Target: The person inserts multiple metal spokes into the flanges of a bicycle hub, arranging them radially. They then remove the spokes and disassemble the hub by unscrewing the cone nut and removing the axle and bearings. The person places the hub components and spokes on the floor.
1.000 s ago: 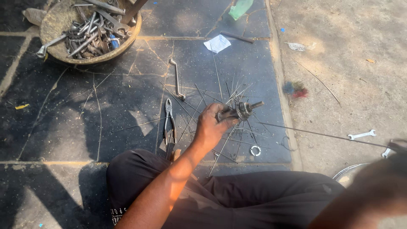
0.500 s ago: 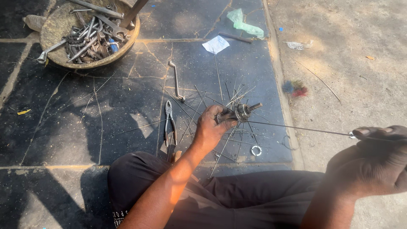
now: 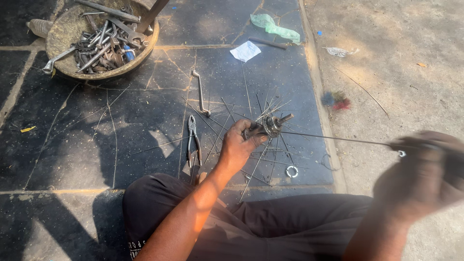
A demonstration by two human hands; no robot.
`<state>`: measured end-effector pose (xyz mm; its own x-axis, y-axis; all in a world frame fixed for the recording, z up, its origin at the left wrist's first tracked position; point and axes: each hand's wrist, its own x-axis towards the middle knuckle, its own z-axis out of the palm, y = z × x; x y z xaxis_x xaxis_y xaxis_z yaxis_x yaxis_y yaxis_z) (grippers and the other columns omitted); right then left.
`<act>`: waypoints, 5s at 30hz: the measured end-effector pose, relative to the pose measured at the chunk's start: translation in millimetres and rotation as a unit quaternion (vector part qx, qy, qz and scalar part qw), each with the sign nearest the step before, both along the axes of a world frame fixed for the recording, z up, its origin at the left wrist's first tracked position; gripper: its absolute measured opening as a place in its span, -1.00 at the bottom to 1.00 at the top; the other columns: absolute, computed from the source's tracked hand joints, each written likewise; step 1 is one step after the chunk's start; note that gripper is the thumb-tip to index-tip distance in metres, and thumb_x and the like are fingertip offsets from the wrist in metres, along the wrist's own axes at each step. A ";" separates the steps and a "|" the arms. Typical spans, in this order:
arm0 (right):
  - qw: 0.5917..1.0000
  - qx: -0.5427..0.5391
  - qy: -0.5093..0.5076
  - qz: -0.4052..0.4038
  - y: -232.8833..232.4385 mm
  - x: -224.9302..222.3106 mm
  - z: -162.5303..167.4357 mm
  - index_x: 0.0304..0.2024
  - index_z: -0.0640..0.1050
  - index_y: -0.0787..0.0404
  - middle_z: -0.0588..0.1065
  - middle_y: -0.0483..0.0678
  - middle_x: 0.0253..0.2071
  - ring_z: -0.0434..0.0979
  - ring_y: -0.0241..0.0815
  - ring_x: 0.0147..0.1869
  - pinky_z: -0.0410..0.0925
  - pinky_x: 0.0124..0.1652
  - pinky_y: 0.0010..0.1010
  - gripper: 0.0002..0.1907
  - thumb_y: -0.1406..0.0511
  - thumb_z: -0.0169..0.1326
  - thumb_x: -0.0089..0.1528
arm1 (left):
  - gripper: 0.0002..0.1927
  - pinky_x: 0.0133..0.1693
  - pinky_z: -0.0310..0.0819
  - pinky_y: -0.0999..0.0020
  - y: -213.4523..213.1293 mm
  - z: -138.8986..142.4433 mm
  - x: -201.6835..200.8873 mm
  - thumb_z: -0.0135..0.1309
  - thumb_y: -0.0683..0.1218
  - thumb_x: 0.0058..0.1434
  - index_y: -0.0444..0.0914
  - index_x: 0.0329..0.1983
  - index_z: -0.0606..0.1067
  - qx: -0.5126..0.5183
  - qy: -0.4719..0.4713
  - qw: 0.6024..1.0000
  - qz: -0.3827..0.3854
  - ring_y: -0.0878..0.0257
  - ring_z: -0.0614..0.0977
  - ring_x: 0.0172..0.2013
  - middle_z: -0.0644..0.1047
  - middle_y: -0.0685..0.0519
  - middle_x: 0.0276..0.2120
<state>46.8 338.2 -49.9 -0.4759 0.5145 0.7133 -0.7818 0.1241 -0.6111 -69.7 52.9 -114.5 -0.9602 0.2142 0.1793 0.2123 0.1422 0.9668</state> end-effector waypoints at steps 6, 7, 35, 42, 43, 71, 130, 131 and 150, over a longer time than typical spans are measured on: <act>0.983 -0.008 -0.133 0.124 -58.7 -20.9 -1.2 0.00 0.48 0.23 0.57 0.08 -0.15 0.65 -0.16 -0.12 0.59 -0.09 -0.30 -0.85 0.52 0.10 0.42 | -0.63 -0.08 0.46 0.40 -0.8 -14.0 -2.7 0.36 -0.03 0.13 -0.30 -0.11 0.54 0.021 0.015 1.000 -0.004 0.34 0.54 -0.18 0.58 0.10 -0.25; 0.984 0.008 -0.140 0.110 -67.6 -22.6 -3.1 -0.01 0.48 0.24 0.57 0.08 -0.15 0.65 -0.16 -0.12 0.58 -0.10 -0.32 -0.85 0.52 0.09 0.42 | -0.63 -0.09 0.44 0.41 -1.2 -17.3 -4.1 0.37 -0.03 0.13 -0.31 -0.11 0.54 0.018 0.029 0.999 -0.001 0.34 0.52 -0.19 0.57 0.09 -0.26; 0.984 0.052 -0.118 0.119 -81.1 -37.1 -23.7 -0.02 0.47 0.30 0.57 0.06 -0.11 0.66 -0.17 -0.05 0.57 -0.01 -0.35 -0.88 0.50 0.07 0.40 | -0.68 -0.18 0.44 0.47 -3.9 -30.5 -18.6 0.31 -0.13 0.24 -0.40 -0.03 0.55 0.215 -0.099 0.972 0.011 0.38 0.51 -0.27 0.53 0.06 -0.26; 0.968 0.208 -0.107 0.093 -85.2 -43.0 -24.9 -0.11 0.47 0.24 0.57 0.04 -0.13 0.65 -0.15 -0.01 0.55 0.00 -0.33 -0.89 0.48 0.08 0.33 | -0.65 -0.17 0.50 0.51 -6.4 -30.7 -20.9 0.28 -0.07 0.18 -0.33 -0.04 0.51 0.257 -0.137 0.956 0.019 0.42 0.57 -0.25 0.58 0.12 -0.24; 0.963 0.230 -0.121 0.071 -85.3 -42.9 -25.3 -0.14 0.48 0.24 0.57 0.04 -0.13 0.65 -0.16 -0.02 0.54 -0.02 -0.34 -0.89 0.49 0.06 0.31 | -0.65 -0.19 0.48 0.51 -6.9 -30.9 -21.7 0.29 -0.06 0.19 -0.33 -0.05 0.52 0.253 -0.137 0.958 0.021 0.42 0.55 -0.26 0.57 0.12 -0.25; 0.825 0.328 -0.460 0.017 -105.6 -81.0 -67.6 0.11 0.53 0.31 0.56 0.10 -0.06 0.62 -0.07 -0.15 0.44 -0.13 -0.27 -0.54 0.17 0.21 0.26 | -0.70 -0.06 0.43 0.40 -6.3 -51.8 -41.4 0.18 -0.21 0.24 -0.38 -0.01 0.43 0.254 -0.124 0.958 0.049 0.34 0.53 -0.18 0.54 0.06 -0.19; 0.747 0.337 -0.522 0.235 -124.7 -88.4 -124.0 0.16 0.48 0.27 0.58 0.08 0.06 0.63 -0.02 0.05 0.45 -0.01 -0.21 -0.40 0.05 0.21 0.20 | -0.60 -0.29 0.36 0.38 -22.0 -54.8 -43.4 0.22 -0.16 0.11 -0.27 0.00 0.40 0.308 -0.197 0.929 0.061 0.31 0.50 -0.33 0.50 0.05 -0.26; 0.758 0.298 -0.514 0.269 -142.0 -85.3 -132.1 0.20 0.43 0.30 0.58 0.08 0.04 0.64 -0.04 0.02 0.45 -0.02 -0.24 -0.37 0.06 0.19 0.21 | -0.59 -0.29 0.37 0.37 -21.5 -55.5 -43.7 0.23 -0.16 0.11 -0.26 0.01 0.40 0.322 -0.201 0.923 0.064 0.30 0.50 -0.34 0.50 0.04 -0.27; 0.793 0.015 -0.494 0.358 -165.9 -82.4 -156.9 -0.19 0.50 0.33 0.50 -0.08 -0.40 0.46 -0.29 -0.43 0.40 -0.36 -0.43 -0.79 0.26 0.08 0.31 | -0.59 -0.30 0.47 0.35 -9.4 -47.7 -38.5 0.16 -0.13 0.17 -0.32 0.05 0.35 0.319 -0.239 0.913 0.086 0.29 0.52 -0.32 0.50 0.00 -0.23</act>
<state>-35.6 172.2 -206.8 -0.9720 -0.1484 -0.1821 0.1992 -0.1097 -0.9738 -108.3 43.5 -162.2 -0.9712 0.0512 -0.2326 -0.2272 -0.4916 0.8407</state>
